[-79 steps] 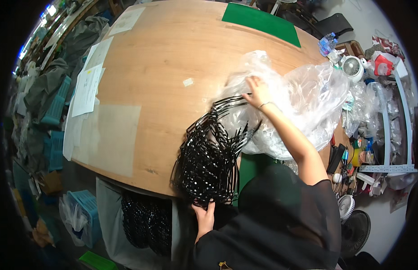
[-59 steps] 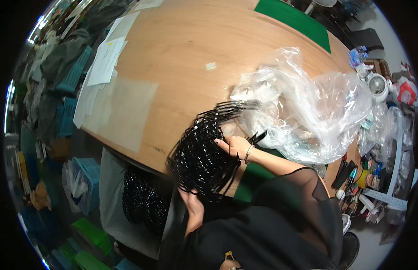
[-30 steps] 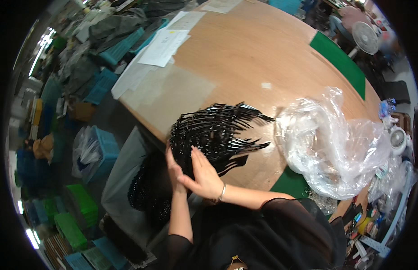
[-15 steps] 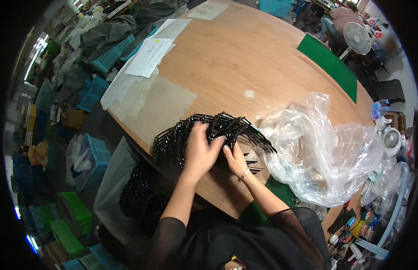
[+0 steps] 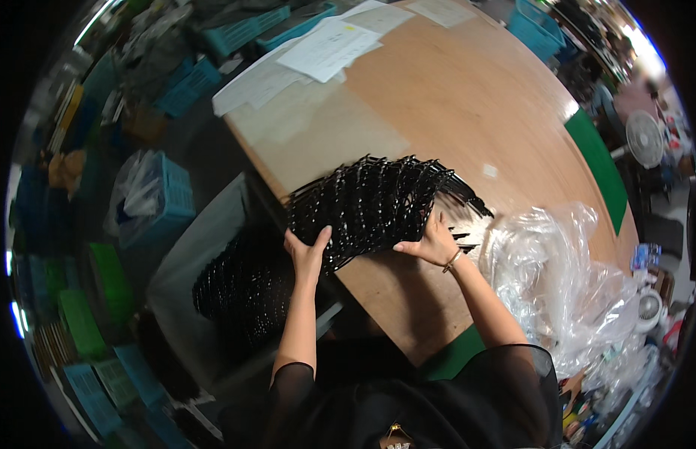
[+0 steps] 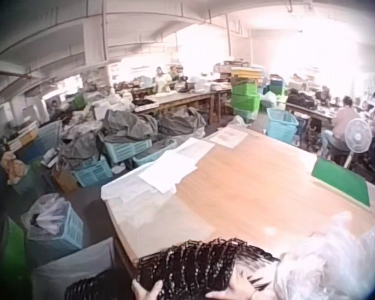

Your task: The person uses pliers to attach small metal screws to the hinges of black eyeglass frames. They repeatedly pick up frames, tighten the screws, and place the finished frames into a large plastic bag. The workspace contains many unassembled frames and a pile of screws.

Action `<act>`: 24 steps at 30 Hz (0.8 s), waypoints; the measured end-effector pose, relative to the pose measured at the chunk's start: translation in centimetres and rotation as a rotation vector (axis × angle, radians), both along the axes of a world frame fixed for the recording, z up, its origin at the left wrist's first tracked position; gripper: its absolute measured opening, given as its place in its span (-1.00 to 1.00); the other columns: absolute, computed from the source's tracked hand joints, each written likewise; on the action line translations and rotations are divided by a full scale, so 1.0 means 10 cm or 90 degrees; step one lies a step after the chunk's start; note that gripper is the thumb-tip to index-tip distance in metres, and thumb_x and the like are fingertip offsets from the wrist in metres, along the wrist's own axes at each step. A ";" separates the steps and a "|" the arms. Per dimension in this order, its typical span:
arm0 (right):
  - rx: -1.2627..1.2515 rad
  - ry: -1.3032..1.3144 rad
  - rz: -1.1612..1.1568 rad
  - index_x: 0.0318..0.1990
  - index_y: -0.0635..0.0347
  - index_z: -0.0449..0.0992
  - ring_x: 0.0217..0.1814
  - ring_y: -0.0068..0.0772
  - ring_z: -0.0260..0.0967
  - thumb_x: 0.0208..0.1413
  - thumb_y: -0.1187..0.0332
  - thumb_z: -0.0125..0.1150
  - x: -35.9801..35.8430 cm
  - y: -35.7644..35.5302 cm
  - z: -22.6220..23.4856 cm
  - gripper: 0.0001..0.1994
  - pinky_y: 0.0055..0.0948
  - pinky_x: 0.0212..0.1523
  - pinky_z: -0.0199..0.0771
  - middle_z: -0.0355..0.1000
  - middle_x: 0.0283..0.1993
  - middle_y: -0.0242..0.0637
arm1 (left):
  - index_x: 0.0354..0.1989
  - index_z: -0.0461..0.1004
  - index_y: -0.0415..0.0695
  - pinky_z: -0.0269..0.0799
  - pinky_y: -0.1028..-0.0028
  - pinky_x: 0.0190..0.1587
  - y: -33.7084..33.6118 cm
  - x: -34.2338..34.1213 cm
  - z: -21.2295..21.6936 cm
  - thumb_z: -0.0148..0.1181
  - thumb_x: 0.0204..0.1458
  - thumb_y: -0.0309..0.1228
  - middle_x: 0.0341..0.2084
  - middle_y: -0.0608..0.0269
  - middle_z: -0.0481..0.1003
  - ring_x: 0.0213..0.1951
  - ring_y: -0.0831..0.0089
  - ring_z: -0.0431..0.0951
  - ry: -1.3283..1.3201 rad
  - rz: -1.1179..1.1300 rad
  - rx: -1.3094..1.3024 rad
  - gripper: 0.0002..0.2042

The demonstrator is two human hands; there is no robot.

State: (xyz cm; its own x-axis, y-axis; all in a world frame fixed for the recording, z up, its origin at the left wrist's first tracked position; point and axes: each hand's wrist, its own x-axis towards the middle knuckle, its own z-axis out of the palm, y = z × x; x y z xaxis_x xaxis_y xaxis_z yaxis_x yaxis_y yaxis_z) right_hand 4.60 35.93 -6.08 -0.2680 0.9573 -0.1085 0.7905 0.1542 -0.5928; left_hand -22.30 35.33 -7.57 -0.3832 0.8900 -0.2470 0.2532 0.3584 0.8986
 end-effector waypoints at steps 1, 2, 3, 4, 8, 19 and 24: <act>0.095 -0.044 0.043 0.19 0.44 -0.49 0.09 0.07 0.17 -0.36 -0.28 0.19 -0.05 0.08 0.02 0.24 0.16 0.07 0.00 0.15 0.11 0.09 | 0.14 -0.13 -0.34 0.04 0.27 0.13 0.03 -0.09 -0.01 0.33 -0.26 -0.16 0.06 -0.17 -0.08 0.11 0.08 0.01 -0.047 -0.008 -0.004 -0.10; 0.190 -0.080 0.093 0.19 0.45 -0.48 0.07 0.07 0.20 -0.35 -0.28 0.19 -0.16 0.16 0.02 0.24 0.09 0.06 0.07 0.16 0.09 0.10 | 0.16 -0.16 -0.32 0.06 0.27 0.13 0.05 -0.23 -0.02 0.33 -0.27 -0.17 0.08 -0.15 -0.11 0.12 0.10 -0.01 -0.091 -0.010 -0.006 -0.08; 0.113 0.114 0.051 0.20 0.43 -0.44 0.03 0.07 0.23 -0.34 -0.24 0.22 -0.32 0.16 0.01 0.21 -0.13 0.01 0.23 0.15 0.08 0.11 | 0.17 -0.19 -0.31 0.08 0.29 0.13 0.07 -0.38 -0.05 0.34 -0.27 -0.18 0.08 -0.13 -0.14 0.13 0.13 -0.04 -0.144 -0.009 -0.003 -0.06; -0.046 0.117 0.010 0.20 0.36 -0.22 -0.01 0.07 0.25 -0.33 -0.16 0.26 -0.47 0.12 0.07 0.08 -0.27 -0.06 0.31 0.14 0.08 0.11 | 0.16 -0.17 -0.28 0.07 0.30 0.14 0.02 -0.54 -0.10 0.32 -0.27 -0.25 0.07 -0.11 -0.12 0.13 0.14 -0.03 -0.145 -0.015 0.012 -0.11; 0.019 0.061 0.067 0.09 0.28 0.09 -0.10 0.09 0.29 -0.30 0.00 0.26 -1.03 -0.10 0.02 -0.20 -0.19 -0.10 0.32 0.32 -0.12 0.03 | 0.18 -0.15 -0.18 -0.11 0.25 0.20 -0.16 -1.13 -0.20 0.30 -0.38 -0.33 0.07 -0.07 -0.05 0.16 0.11 -0.08 -0.028 -0.108 0.017 -0.09; -0.077 0.108 0.317 0.13 0.57 -0.13 -0.10 0.11 0.30 -0.37 -0.07 0.33 -3.96 -0.81 -0.44 0.06 -0.26 -0.14 0.38 0.22 -0.03 0.20 | 0.19 -0.19 -0.27 0.21 0.30 0.06 -2.08 -3.76 -0.37 0.27 -0.41 -0.42 0.06 -0.03 0.02 0.07 0.21 0.15 -0.198 0.230 -0.019 -0.07; -0.189 -0.107 0.375 0.23 0.40 -0.25 0.23 0.05 -0.03 -0.24 -0.24 0.12 -5.64 -0.34 -1.69 0.07 -0.09 0.23 -0.15 0.03 0.16 0.19 | 0.22 -0.32 -0.33 -0.19 0.31 0.24 -2.03 -5.09 -1.51 0.30 -0.29 -0.13 0.23 -0.08 -0.29 0.25 0.15 -0.14 -0.173 0.369 -0.248 0.04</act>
State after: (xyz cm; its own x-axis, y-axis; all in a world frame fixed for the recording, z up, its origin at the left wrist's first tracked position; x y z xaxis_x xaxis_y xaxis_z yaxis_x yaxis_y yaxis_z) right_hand -51.76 32.51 -23.01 -0.6924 0.5794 -0.4300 0.7092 0.4371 -0.5531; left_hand -73.19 14.98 -22.71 -0.6444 0.3925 -0.6563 -0.2859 0.6724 0.6828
